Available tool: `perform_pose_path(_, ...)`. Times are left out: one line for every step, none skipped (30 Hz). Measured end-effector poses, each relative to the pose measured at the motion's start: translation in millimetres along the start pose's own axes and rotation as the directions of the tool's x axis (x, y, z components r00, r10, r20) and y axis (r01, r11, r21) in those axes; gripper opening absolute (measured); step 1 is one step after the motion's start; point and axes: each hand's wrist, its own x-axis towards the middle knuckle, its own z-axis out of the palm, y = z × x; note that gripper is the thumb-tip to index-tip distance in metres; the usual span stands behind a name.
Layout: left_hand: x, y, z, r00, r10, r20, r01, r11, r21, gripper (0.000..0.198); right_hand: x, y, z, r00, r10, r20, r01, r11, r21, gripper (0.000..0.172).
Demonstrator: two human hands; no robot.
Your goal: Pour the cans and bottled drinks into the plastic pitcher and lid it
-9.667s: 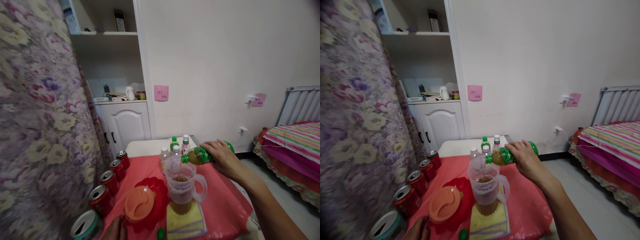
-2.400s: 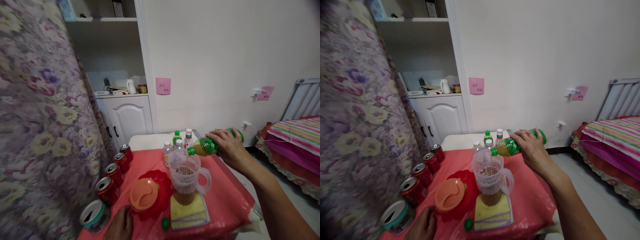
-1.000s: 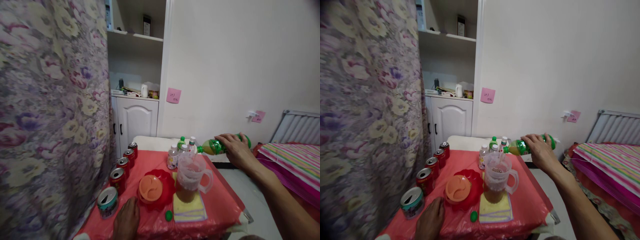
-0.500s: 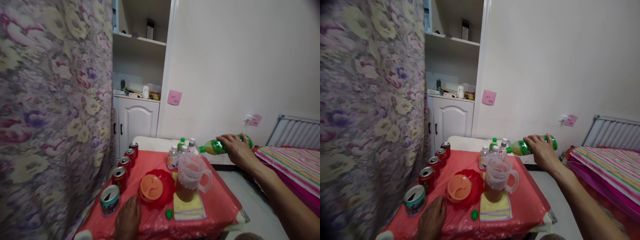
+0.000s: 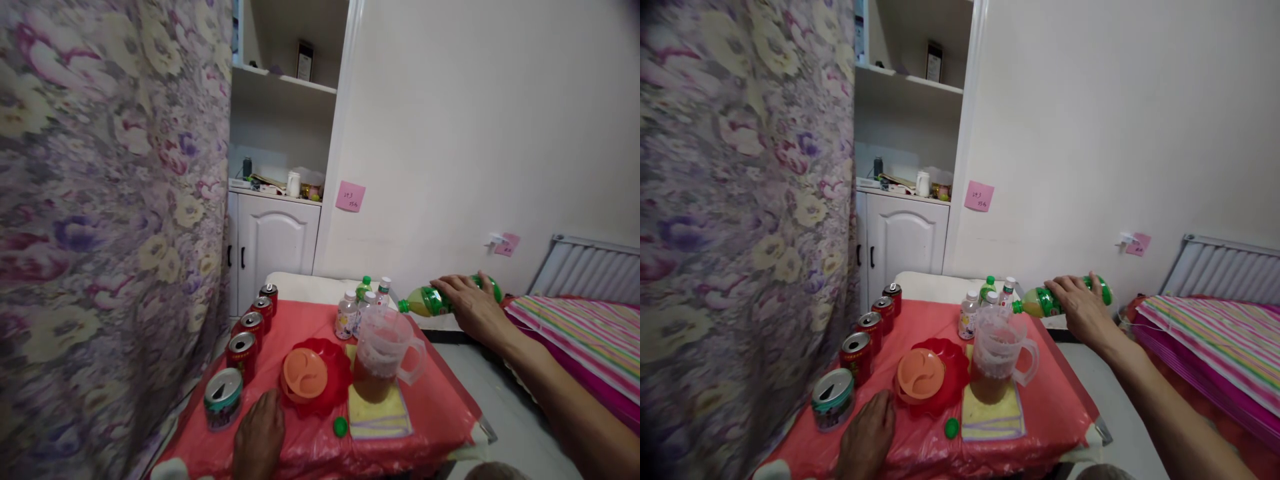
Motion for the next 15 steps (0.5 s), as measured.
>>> perform_pose_path(0, 0, 0.7, 1.000, 0.004, -0.003, -0.004, 1.000, 0.004, 0.040, 0, -2, 0, 1.000, -0.002, 0.004, 0.002, 1.000, 0.003, 0.064)
perform_pose_path(0, -1, 1.2, 1.000, 0.007, -0.005, -0.007, 1.000, 0.008, 0.039, 0, -3, -1, 1.000, -0.005, 0.008, 0.005, 1.000, 0.006, 0.064)
perform_pose_path(0, -1, 1.4, 1.000, 0.010, -0.006, -0.010, 1.000, 0.011, 0.038, 1, -5, -1, 1.000, -0.009, 0.010, 0.008, 1.000, 0.009, 0.065)
perform_pose_path(0, -1, 1.4, 1.000, 0.011, -0.008, -0.010, 1.000, 0.014, 0.038, 1, -7, -1, 1.000, -0.012, 0.012, 0.012, 1.000, 0.010, 0.065)
perform_pose_path(0, -1, 1.2, 1.000, 0.011, -0.010, -0.011, 1.000, 0.018, 0.037, 1, -9, -2, 1.000, -0.014, 0.012, 0.014, 1.000, 0.009, 0.065)
perform_pose_path(0, -1, 0.9, 1.000, 0.013, -0.012, -0.013, 1.000, 0.020, 0.037, 1, -11, -2, 1.000, -0.016, 0.013, 0.016, 1.000, 0.008, 0.065)
perform_pose_path(0, -1, 0.5, 1.000, 0.017, -0.013, -0.016, 1.000, 0.022, 0.037, 1, -12, -3, 1.000, -0.019, 0.014, 0.019, 1.000, 0.008, 0.064)
perform_pose_path(0, 0, 0.2, 1.000, 0.021, -0.014, -0.020, 0.999, 0.024, 0.037, 1, -14, -3, 1.000, -0.023, 0.017, 0.023, 1.000, 0.011, 0.062)
perform_pose_path(0, 0, -0.2, 1.000, 0.025, -0.014, -0.025, 0.999, 0.027, 0.037, 1, -15, -3, 0.999, -0.026, 0.020, 0.026, 1.000, 0.015, 0.061)
perform_pose_path(1, 0, -0.5, 0.999, 0.030, -0.015, -0.029, 0.999, 0.028, 0.037, 1, -17, -4, 0.999, -0.032, 0.024, 0.032, 0.999, 0.020, 0.060)
perform_pose_path(1, 1, -0.7, 0.999, 0.034, -0.015, -0.034, 0.999, 0.029, 0.038, 2, -18, -5, 0.999, -0.039, 0.029, 0.038, 0.999, 0.023, 0.060)
perform_pose_path(1, 1, -0.9, 0.999, 0.037, -0.017, -0.036, 0.999, 0.031, 0.038, 2, -19, -5, 0.998, -0.046, 0.034, 0.045, 0.999, 0.025, 0.060)
perform_pose_path(2, 1, -1.1, 0.999, 0.039, -0.020, -0.038, 0.999, 0.033, 0.039, 2, -21, -6, 0.998, -0.053, 0.039, 0.052, 0.998, 0.027, 0.060)
perform_pose_path(2, 1, -1.3, 0.999, 0.040, -0.023, -0.039, 0.999, 0.036, 0.039, 3, -23, -7, 0.997, -0.059, 0.044, 0.058, 0.998, 0.030, 0.059)
perform_pose_path(2, 2, -1.5, 0.999, 0.042, -0.026, -0.041, 0.998, 0.038, 0.039, 4, -25, -8, 0.997, -0.063, 0.048, 0.062, 0.998, 0.032, 0.058)
